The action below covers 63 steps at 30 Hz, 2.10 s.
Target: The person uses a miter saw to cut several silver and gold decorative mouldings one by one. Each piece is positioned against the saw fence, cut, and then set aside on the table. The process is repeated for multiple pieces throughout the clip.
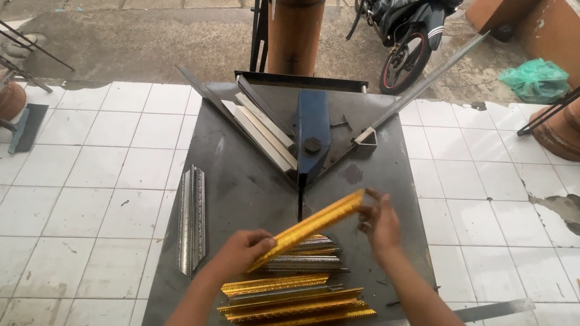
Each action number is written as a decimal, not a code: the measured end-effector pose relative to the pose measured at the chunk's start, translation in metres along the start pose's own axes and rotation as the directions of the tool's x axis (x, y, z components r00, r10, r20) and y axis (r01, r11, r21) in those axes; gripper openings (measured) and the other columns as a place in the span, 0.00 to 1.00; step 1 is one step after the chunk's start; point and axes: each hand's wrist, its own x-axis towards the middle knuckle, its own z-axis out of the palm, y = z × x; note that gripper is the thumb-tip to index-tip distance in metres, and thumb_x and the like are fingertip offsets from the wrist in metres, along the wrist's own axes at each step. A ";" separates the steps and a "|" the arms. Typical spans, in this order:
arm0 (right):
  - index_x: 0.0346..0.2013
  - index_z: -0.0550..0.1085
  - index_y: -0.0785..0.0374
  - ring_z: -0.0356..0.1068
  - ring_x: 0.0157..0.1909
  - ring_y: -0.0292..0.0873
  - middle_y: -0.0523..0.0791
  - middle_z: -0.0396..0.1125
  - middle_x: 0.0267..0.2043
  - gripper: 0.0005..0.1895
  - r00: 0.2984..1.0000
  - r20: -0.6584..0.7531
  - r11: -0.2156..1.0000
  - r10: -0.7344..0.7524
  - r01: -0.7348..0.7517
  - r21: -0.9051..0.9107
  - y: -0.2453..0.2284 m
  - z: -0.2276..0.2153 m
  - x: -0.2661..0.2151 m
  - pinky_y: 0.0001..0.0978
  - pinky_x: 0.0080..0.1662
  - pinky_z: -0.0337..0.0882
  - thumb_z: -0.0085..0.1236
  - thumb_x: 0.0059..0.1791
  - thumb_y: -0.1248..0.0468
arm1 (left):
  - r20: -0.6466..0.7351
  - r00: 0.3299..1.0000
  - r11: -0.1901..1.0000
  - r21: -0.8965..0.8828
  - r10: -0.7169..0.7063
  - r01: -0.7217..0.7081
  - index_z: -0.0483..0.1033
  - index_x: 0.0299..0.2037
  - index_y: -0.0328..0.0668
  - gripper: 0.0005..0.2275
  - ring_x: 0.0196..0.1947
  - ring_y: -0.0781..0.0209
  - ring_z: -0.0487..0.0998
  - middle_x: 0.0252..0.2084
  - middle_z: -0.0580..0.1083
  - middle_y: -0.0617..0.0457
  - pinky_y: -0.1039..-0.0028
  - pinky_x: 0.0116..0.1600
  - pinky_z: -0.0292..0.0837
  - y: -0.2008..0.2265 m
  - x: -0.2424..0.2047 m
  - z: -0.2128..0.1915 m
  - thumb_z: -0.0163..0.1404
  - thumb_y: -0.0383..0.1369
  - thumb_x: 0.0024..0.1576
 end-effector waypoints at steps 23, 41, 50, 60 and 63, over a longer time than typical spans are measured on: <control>0.87 0.45 0.39 0.33 0.89 0.52 0.37 0.38 0.91 0.41 0.629 0.583 0.043 0.514 0.660 -0.750 0.027 0.089 -0.077 0.85 0.77 0.30 0.47 0.62 0.44 | -0.473 0.831 0.851 -0.525 -0.294 0.003 0.79 0.60 0.47 0.19 0.50 0.52 0.84 0.51 0.83 0.49 0.60 0.56 0.78 -0.045 -0.004 0.055 0.38 0.46 0.74; 0.84 0.56 0.45 0.35 0.88 0.63 0.49 0.42 0.89 0.50 0.226 0.896 0.113 0.381 0.951 -0.288 0.052 0.077 -0.120 0.88 0.73 0.27 0.64 0.52 0.36 | -0.677 0.169 0.697 -0.686 -0.717 0.207 0.80 0.59 0.33 0.18 0.49 0.35 0.83 0.58 0.74 0.34 0.47 0.52 0.83 -0.095 -0.081 0.070 0.61 0.36 0.64; 0.88 0.44 0.41 0.26 0.89 0.67 0.47 0.27 0.92 0.57 0.255 0.811 -0.047 0.527 0.961 -0.272 0.053 0.074 -0.119 0.90 0.73 0.28 0.68 0.52 0.40 | -0.487 0.135 0.490 -0.872 -0.863 -0.018 0.71 0.69 0.33 0.22 0.65 0.33 0.70 0.68 0.63 0.35 0.43 0.62 0.75 -0.093 -0.074 0.045 0.58 0.34 0.67; 0.88 0.41 0.40 0.21 0.90 0.62 0.43 0.25 0.93 0.54 0.345 0.742 -0.094 0.574 0.929 -0.359 0.042 0.083 -0.120 0.85 0.76 0.25 0.60 0.55 0.37 | -0.601 0.278 0.640 -0.765 -0.750 0.074 0.73 0.61 0.30 0.18 0.67 0.32 0.65 0.69 0.61 0.34 0.40 0.61 0.73 -0.107 -0.073 0.036 0.55 0.35 0.66; 0.86 0.49 0.35 0.27 0.90 0.56 0.41 0.31 0.92 0.50 0.339 0.750 -0.021 0.568 0.917 -0.398 0.021 0.090 -0.114 0.82 0.77 0.23 0.57 0.53 0.32 | -0.679 0.209 0.709 -0.693 -0.704 0.134 0.80 0.57 0.34 0.14 0.68 0.30 0.62 0.65 0.67 0.30 0.38 0.61 0.70 -0.105 -0.072 0.035 0.57 0.34 0.65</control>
